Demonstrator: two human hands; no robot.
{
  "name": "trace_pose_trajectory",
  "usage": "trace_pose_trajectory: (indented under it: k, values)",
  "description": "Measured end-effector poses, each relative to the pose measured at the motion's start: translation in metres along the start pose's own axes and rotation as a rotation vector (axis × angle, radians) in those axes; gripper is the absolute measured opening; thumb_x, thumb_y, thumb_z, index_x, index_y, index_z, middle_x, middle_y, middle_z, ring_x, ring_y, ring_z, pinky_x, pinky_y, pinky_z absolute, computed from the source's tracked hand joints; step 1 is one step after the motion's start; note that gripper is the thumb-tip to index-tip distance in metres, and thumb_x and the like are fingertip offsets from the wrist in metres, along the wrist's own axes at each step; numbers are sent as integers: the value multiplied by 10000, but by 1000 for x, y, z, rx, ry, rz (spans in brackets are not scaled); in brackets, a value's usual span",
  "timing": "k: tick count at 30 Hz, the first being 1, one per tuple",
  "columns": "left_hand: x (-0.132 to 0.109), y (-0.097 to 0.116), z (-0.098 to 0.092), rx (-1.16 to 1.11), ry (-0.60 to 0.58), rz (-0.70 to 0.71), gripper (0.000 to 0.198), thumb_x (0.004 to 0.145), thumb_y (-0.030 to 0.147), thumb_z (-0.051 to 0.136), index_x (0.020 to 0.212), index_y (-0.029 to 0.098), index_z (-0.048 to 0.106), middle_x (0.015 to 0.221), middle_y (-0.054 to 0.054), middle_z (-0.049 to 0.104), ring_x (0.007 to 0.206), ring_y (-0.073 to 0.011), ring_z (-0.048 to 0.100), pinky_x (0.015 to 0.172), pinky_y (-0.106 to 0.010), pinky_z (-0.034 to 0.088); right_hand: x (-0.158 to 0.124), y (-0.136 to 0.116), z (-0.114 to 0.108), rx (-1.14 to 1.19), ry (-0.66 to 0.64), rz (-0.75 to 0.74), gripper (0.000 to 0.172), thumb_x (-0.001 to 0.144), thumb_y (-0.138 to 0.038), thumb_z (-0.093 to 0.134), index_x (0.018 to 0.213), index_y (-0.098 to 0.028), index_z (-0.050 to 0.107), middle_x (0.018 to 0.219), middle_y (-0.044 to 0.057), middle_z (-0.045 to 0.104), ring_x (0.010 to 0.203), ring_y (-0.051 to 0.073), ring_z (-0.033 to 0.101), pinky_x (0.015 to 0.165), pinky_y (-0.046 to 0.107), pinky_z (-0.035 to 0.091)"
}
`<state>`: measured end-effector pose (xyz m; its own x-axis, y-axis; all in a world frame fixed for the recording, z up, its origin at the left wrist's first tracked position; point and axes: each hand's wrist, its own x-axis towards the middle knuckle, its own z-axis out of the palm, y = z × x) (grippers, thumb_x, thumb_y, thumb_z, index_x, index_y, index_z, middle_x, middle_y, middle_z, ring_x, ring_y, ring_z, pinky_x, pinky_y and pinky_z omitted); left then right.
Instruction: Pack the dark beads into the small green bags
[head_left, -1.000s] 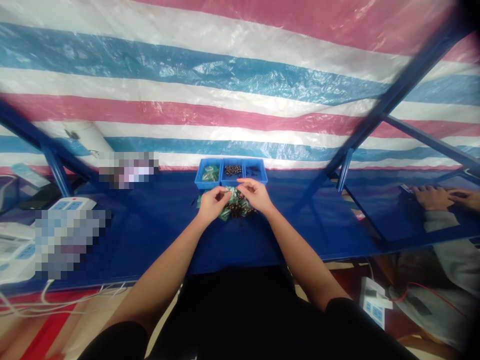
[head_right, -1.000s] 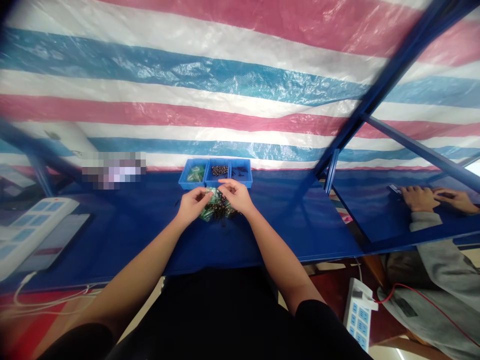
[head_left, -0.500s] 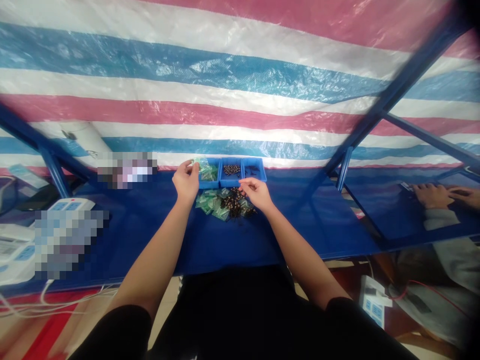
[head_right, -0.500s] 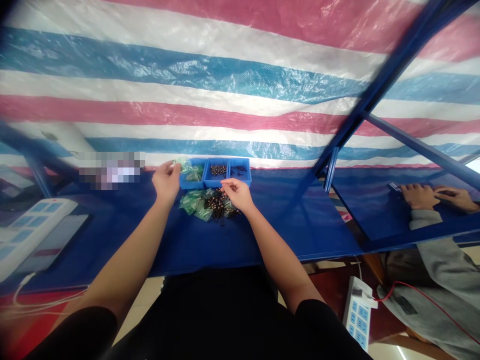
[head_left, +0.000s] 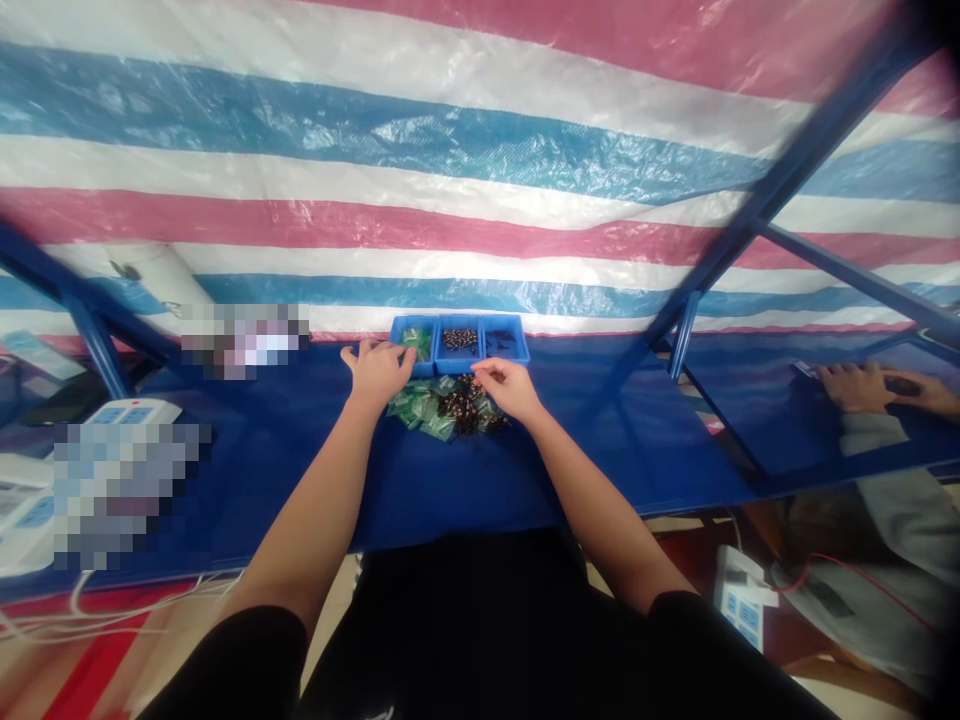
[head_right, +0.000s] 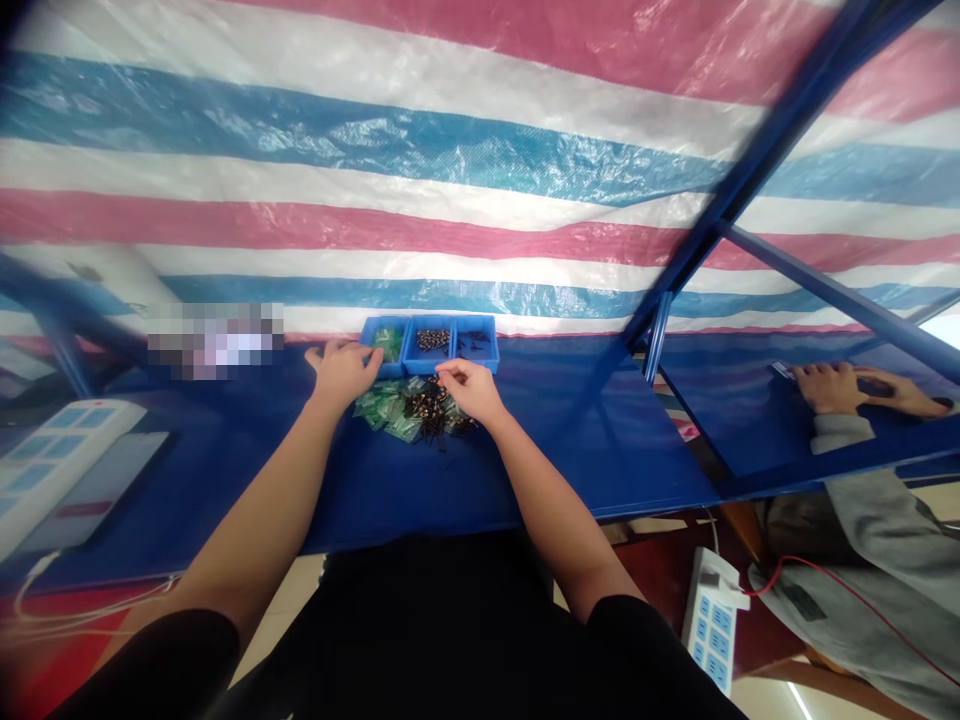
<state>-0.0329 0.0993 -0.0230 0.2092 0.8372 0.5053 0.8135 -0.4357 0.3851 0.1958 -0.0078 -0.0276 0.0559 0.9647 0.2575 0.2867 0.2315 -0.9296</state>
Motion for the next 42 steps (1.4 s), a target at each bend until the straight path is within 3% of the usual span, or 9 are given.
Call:
trace_pose_trajectory:
  k: [3, 7, 12, 17, 23, 27, 30, 34, 42]
  values:
    - [-2, 2, -5, 7, -4, 21, 272, 833, 388, 530, 711, 199, 684, 914, -123, 687, 1103, -376, 451, 987, -648, 88, 0, 3, -6, -228, -38, -51, 229, 838, -316, 554, 964, -184, 692, 810, 33, 706, 691, 144, 631, 709, 278, 499]
    - [-9, 21, -19, -32, 20, 66, 235, 851, 363, 514, 860, 208, 691, 991, -118, 677, 1093, -350, 475, 987, -577, 172, 1, 2, -19, -430, -43, -47, 200, 838, -318, 562, 913, -207, 710, 773, 19, 699, 684, 148, 623, 698, 273, 477]
    - [-35, 50, -22, -102, -317, 300, 215, 846, 384, 540, 870, 237, 694, 905, -70, 675, 934, -282, 554, 915, -466, 292, -1, -2, -35, -521, -245, 105, 284, 712, -464, 708, 817, -201, 704, 703, 18, 678, 606, 137, 592, 576, 248, 428]
    - [-56, 58, -13, -92, -312, 345, 229, 850, 374, 557, 997, 249, 680, 1035, -86, 653, 1014, -291, 517, 880, -441, 307, -3, -7, -41, -488, -425, 163, 539, 543, -536, 806, 960, -222, 675, 808, 16, 672, 646, 137, 586, 549, 233, 406]
    - [-61, 55, -10, -90, -312, 367, 246, 885, 369, 513, 1034, 247, 665, 1106, -89, 632, 1074, -288, 484, 869, -438, 310, -6, -14, -50, -512, -500, 153, 661, 506, -577, 800, 1022, -220, 591, 995, 45, 595, 796, 174, 556, 618, 256, 433]
    - [-63, 58, -6, -139, -303, 362, 240, 907, 328, 474, 1030, 243, 662, 1079, -77, 649, 1061, -272, 497, 876, -433, 309, -12, -17, -53, -638, -669, 135, 762, 410, -574, 835, 1024, -234, 538, 1047, 53, 524, 917, 229, 506, 653, 273, 435]
    - [-64, 61, -6, -176, -289, 355, 238, 911, 317, 467, 1022, 244, 665, 1066, -73, 660, 1064, -268, 503, 902, -434, 301, -15, -16, -49, -743, -661, 144, 789, 361, -566, 852, 990, -235, 509, 1040, 59, 505, 950, 257, 479, 642, 274, 425]
    - [-65, 60, -5, -192, -283, 340, 239, 918, 316, 452, 995, 244, 667, 1040, -63, 675, 1036, -255, 523, 899, -429, 303, -12, -11, -44, -709, -565, 141, 698, 434, -514, 846, 979, -227, 517, 1021, 52, 529, 867, 214, 511, 610, 256, 407]
    - [-65, 60, -3, -192, -293, 334, 252, 919, 321, 446, 983, 235, 675, 1005, -69, 690, 1020, -257, 530, 895, -434, 307, -3, 2, -38, -444, -475, 53, 240, 656, -245, 771, 886, -207, 712, 830, 30, 667, 674, 144, 585, 610, 254, 454]
